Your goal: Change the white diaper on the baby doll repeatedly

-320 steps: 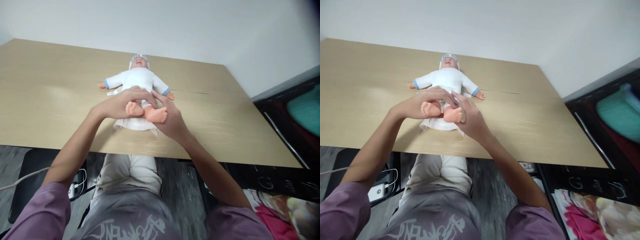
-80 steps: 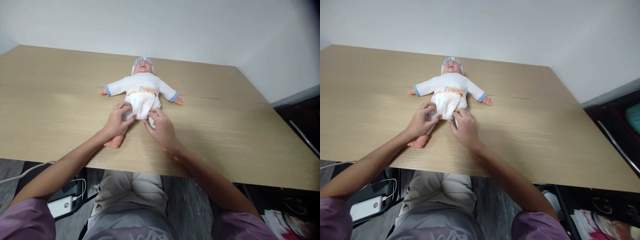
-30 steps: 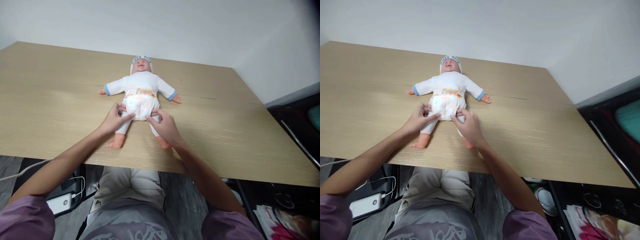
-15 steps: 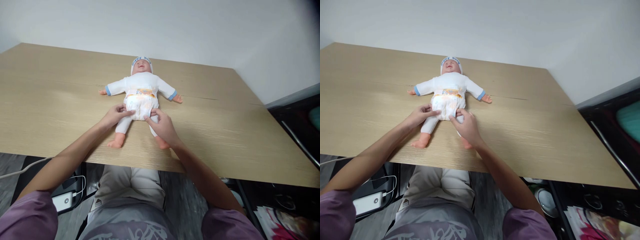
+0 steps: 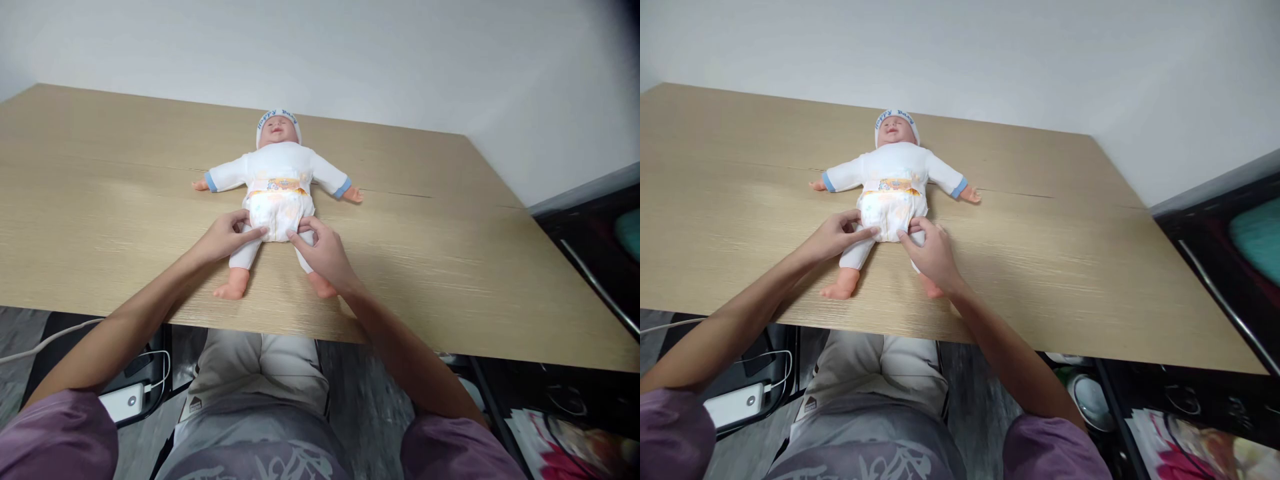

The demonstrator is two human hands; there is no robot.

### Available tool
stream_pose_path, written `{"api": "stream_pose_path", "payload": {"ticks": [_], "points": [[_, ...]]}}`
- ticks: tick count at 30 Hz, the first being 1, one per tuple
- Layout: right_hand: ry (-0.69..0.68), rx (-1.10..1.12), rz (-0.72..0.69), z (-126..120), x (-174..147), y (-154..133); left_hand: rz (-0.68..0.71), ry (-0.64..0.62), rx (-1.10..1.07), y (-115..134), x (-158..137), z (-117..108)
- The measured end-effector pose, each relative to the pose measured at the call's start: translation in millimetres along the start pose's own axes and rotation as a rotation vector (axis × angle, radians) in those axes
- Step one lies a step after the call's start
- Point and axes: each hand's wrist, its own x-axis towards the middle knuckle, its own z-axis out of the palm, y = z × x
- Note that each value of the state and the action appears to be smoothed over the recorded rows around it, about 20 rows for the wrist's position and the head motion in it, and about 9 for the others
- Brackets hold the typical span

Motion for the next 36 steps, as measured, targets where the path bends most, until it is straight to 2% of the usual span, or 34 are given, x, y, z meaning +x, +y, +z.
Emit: {"api": "stream_pose_path", "payload": {"ticks": [3,9,13,17,20,26,29,31,33,35,36], "points": [[0.009,-0.017,-0.011,1,0,1,-0.05,-0.019,-0.062,1,4,-1],[0.004,-0.019,-0.011,-1,-1,-2,-0.186,-0.123,-0.44,-3,11,-3],[0.09,-0.126,-0.043,3,-4,-7,-0.238,-0.082,-0.552,-2,12,-3],[0.204,-0.266,-0.141,8,-3,-9,-0.228,-0.042,-0.54,5,12,-4],[0.218,-0.325,-0.183,5,-2,-6,-0.185,-0.029,-0.484,9,8,-4],[-0.008,-0.224,-0.202,-23,-17,-5,-0.146,0.026,-0.361,4,-1,-13],[0.039,-0.234,-0.199,-47,-11,0,-0.089,0.066,-0.243,-9,8,-25],[0.168,-0.315,-0.227,-62,11,13,-0.019,0.182,-0.13,-19,24,-37],[0.263,-0.43,-0.266,-73,46,33,0.058,0.32,0.067,-28,47,-51],[0.256,-0.546,-0.268,-76,87,57,0.121,0.388,0.341,-35,73,-65],[0.225,-0.586,-0.259,-75,107,68,0.132,0.379,0.472,-38,86,-70]]}}
